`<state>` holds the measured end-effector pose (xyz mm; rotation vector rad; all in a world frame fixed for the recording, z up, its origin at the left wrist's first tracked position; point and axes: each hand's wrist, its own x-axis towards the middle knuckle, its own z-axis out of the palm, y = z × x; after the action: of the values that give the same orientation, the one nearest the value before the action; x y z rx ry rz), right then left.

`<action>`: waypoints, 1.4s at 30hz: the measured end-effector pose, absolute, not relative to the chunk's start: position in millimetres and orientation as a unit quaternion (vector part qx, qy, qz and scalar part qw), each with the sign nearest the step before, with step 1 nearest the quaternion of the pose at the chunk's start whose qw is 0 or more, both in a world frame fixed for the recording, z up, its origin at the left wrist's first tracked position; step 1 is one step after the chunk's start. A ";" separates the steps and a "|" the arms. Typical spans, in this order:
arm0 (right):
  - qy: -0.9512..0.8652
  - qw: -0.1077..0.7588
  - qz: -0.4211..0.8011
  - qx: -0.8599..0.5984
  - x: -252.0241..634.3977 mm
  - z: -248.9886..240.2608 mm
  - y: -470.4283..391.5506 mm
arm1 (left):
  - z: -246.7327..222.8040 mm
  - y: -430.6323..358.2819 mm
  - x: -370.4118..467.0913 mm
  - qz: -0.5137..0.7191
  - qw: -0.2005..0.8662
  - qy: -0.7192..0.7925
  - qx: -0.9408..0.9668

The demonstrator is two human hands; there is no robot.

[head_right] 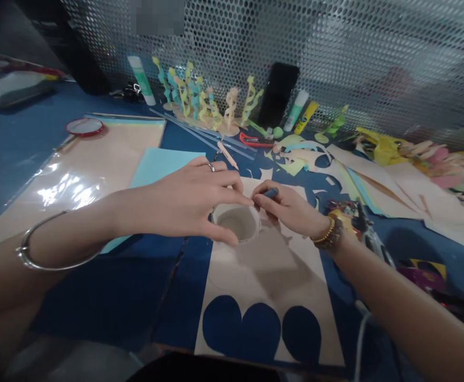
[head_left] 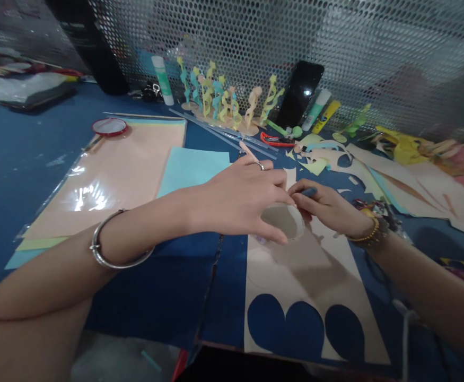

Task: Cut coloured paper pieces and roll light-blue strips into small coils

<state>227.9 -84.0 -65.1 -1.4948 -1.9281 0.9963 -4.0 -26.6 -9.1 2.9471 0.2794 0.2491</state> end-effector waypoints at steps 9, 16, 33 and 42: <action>-0.686 0.301 0.270 -0.605 222.2 -68.0 -131.6 | -7.2 -27.8 -2.6 0.069 0.098 0.111 0.987; -0.711 0.298 0.189 -0.608 212.4 -74.3 -166.7 | -7.4 -28.0 -2.4 0.063 0.097 0.116 0.986; -0.858 0.207 -0.022 -0.470 162.8 -58.3 -197.3 | -8.5 -27.3 -2.3 0.067 0.088 0.116 0.987; -0.865 0.182 -0.016 -0.467 146.3 -64.8 -181.6 | -7.8 -27.5 -1.8 0.073 0.084 0.110 0.988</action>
<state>146.3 -181.6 -64.8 -1.3190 -2.4423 -0.0448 -1.8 -27.5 -7.8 2.9472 0.3278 0.2172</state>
